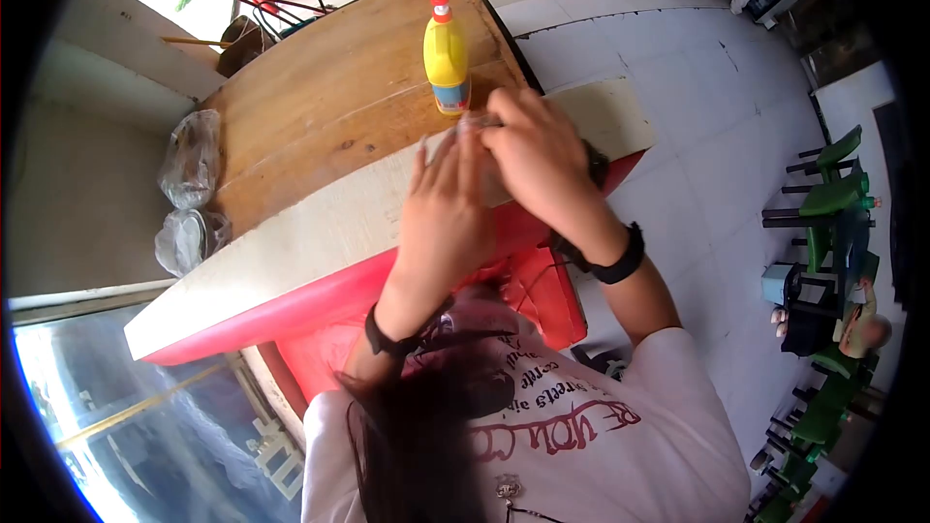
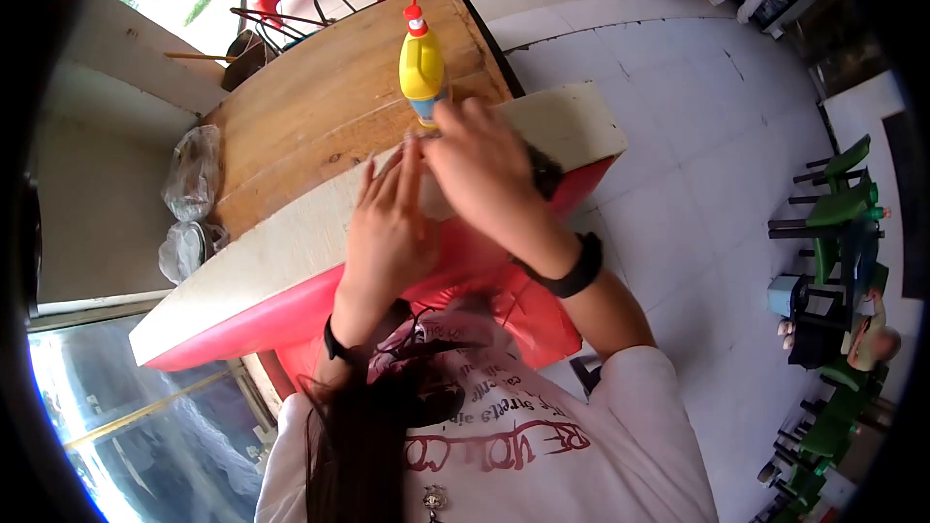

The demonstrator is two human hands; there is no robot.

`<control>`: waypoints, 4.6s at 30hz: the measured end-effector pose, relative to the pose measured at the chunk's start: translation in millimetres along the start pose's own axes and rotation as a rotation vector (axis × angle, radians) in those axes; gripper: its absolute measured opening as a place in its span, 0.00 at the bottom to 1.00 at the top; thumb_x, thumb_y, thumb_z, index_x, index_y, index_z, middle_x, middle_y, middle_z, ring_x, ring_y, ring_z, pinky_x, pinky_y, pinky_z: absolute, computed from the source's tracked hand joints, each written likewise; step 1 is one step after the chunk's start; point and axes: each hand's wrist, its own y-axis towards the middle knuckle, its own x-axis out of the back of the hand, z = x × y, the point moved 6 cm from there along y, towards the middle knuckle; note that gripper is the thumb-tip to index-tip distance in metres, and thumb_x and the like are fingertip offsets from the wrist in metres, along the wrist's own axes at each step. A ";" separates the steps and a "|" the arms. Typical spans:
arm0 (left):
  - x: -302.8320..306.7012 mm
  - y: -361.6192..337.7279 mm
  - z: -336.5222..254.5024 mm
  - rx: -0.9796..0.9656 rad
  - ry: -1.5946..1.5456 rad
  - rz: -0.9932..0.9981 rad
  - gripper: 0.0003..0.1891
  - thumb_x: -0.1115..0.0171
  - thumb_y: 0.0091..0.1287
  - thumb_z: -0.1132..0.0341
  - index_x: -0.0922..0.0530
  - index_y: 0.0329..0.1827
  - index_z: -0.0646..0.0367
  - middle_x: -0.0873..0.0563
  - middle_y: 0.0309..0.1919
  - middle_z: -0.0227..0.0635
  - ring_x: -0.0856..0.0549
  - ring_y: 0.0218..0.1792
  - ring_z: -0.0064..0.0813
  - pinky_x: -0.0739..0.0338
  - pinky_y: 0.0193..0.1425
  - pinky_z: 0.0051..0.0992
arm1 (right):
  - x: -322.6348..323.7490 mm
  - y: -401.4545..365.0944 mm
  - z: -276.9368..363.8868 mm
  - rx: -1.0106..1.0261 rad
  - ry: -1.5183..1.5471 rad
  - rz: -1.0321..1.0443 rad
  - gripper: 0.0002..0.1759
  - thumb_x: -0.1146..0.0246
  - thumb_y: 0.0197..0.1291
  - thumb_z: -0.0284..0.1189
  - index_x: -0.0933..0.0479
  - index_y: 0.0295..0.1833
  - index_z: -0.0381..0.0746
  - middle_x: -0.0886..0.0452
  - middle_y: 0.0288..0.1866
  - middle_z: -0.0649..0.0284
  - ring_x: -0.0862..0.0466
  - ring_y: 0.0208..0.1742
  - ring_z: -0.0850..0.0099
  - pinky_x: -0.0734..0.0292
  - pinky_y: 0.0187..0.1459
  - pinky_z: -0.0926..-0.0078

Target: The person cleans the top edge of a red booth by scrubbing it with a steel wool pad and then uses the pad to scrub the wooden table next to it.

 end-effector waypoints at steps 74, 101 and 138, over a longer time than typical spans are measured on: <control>24.5 -104.8 59.3 -0.035 -0.130 -0.455 0.36 0.47 0.56 0.62 0.31 0.70 0.69 0.21 0.64 0.50 0.27 0.72 0.45 0.43 0.79 0.47 | -18.5 5.9 99.6 0.258 0.120 0.227 0.09 0.28 0.53 0.34 0.15 0.37 0.42 0.25 0.39 0.64 0.24 0.41 0.60 0.26 0.43 0.61; 18.2 -74.6 40.8 0.331 0.178 -0.307 0.32 0.47 0.59 0.55 0.25 0.62 0.69 0.15 0.53 0.54 0.22 0.66 0.46 0.41 0.78 0.45 | -41.6 23.8 58.1 0.381 0.218 0.172 0.12 0.30 0.60 0.38 0.14 0.41 0.41 0.20 0.41 0.63 0.17 0.43 0.59 0.23 0.41 0.65; -116.6 66.7 -185.9 0.609 0.343 -0.418 0.37 0.42 0.54 0.65 0.33 0.69 0.71 0.23 0.65 0.53 0.30 0.72 0.51 0.43 0.78 0.48 | 43.6 -11.5 -165.0 0.955 0.437 0.189 0.05 0.29 0.52 0.30 0.15 0.30 0.41 0.23 0.38 0.67 0.22 0.41 0.66 0.21 0.43 0.67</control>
